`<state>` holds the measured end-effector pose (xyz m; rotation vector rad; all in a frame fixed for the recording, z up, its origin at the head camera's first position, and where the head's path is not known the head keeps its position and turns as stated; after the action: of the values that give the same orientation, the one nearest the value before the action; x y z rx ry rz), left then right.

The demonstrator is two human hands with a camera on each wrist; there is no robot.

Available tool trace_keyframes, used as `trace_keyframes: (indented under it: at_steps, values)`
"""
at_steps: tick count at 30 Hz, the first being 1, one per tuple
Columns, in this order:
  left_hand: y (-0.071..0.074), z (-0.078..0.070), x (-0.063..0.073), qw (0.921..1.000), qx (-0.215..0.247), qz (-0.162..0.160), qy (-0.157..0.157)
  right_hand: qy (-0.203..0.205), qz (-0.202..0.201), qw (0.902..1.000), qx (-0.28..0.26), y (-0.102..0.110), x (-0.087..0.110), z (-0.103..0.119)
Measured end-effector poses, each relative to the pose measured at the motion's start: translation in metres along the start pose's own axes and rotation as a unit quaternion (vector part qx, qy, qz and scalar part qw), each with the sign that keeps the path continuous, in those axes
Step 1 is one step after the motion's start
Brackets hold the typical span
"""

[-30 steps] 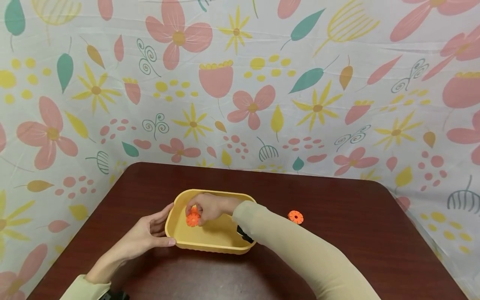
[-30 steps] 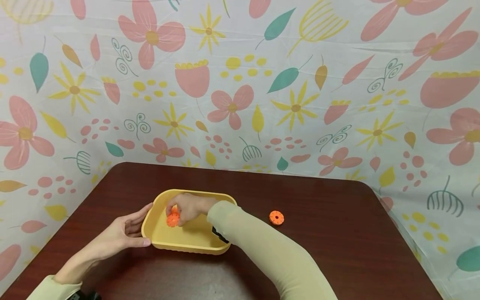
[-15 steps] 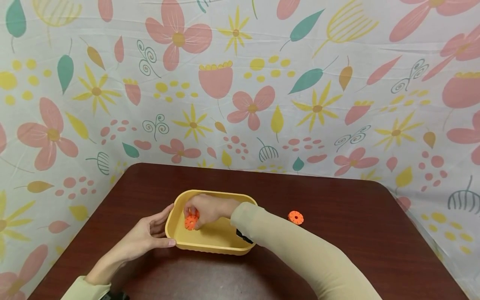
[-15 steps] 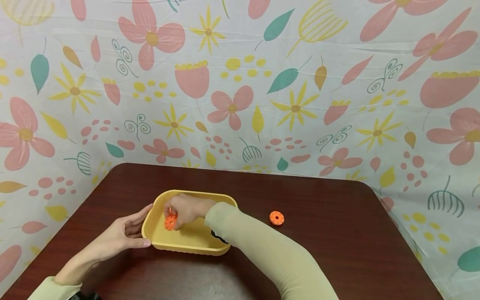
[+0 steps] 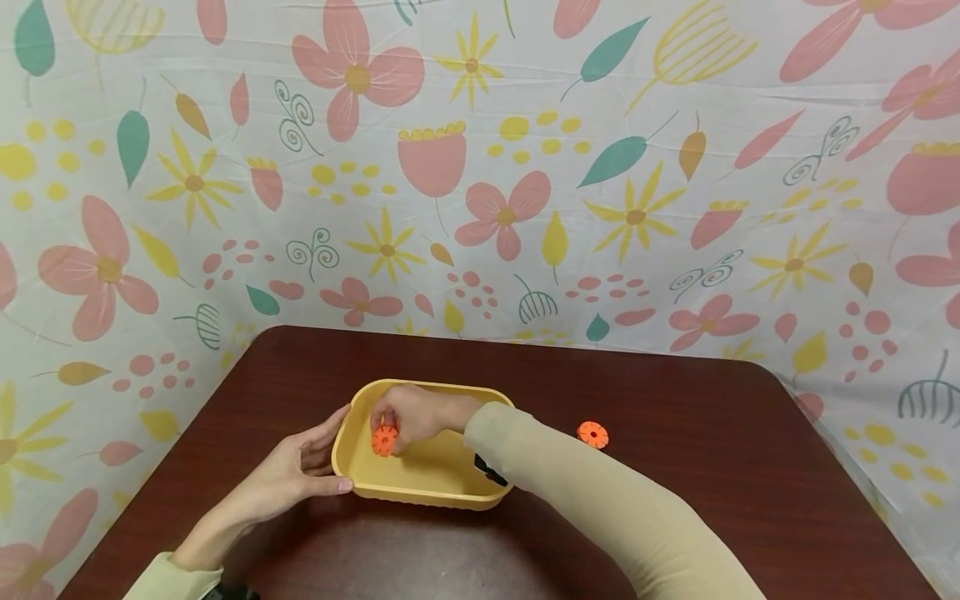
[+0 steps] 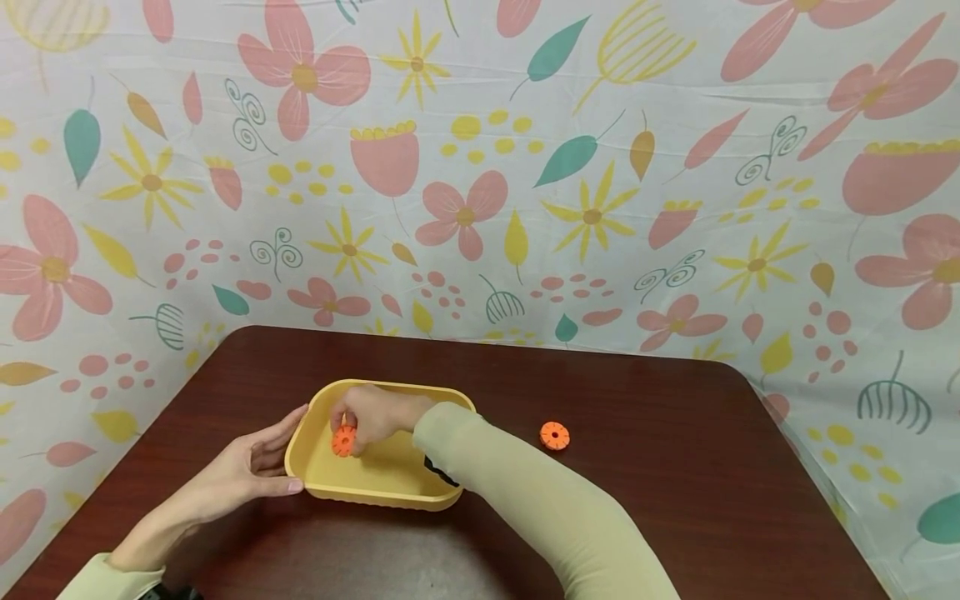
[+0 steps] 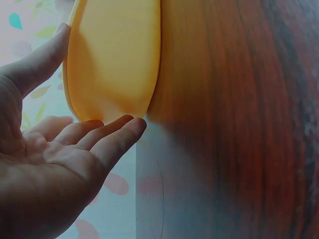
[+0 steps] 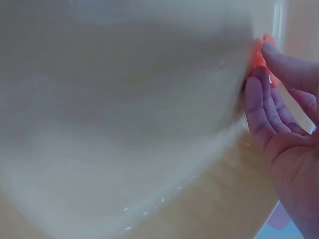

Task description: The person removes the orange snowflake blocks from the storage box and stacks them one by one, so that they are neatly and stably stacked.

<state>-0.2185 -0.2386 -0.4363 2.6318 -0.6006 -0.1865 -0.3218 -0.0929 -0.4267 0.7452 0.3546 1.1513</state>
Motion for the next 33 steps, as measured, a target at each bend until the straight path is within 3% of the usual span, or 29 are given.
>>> trace_keyframes:
  at_steps: [5,18,25,33]
  values:
    - [0.001,0.002,0.0,0.9997,-0.006,-0.002,0.024,-0.007,0.013,0.9998,-0.011,0.0,0.001,-0.002]
    - [-0.002,0.001,-0.001,0.9999,0.003,0.002,0.014,-0.02,0.011,0.9987,-0.046,0.003,0.006,-0.002]
    - [-0.001,0.001,-0.002,0.9997,0.008,0.001,0.022,-0.035,-0.017,0.9971,-0.065,0.018,0.014,0.004]
    - [-0.001,0.002,0.0,0.9994,0.007,-0.004,0.034,-0.01,-0.034,0.9949,-0.094,0.039,0.035,0.025]
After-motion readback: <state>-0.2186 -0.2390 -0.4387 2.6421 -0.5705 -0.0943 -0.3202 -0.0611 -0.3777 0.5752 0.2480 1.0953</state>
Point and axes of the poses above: each hand's wrist, its own x-axis away from the middle knuckle, its own y-axis out of the back of the hand, z = x × y, the point moved 6 cm from there along -x, towards the middle knuckle, and after that the axes turned 13 degrees about -x, right-handed, at the moved point
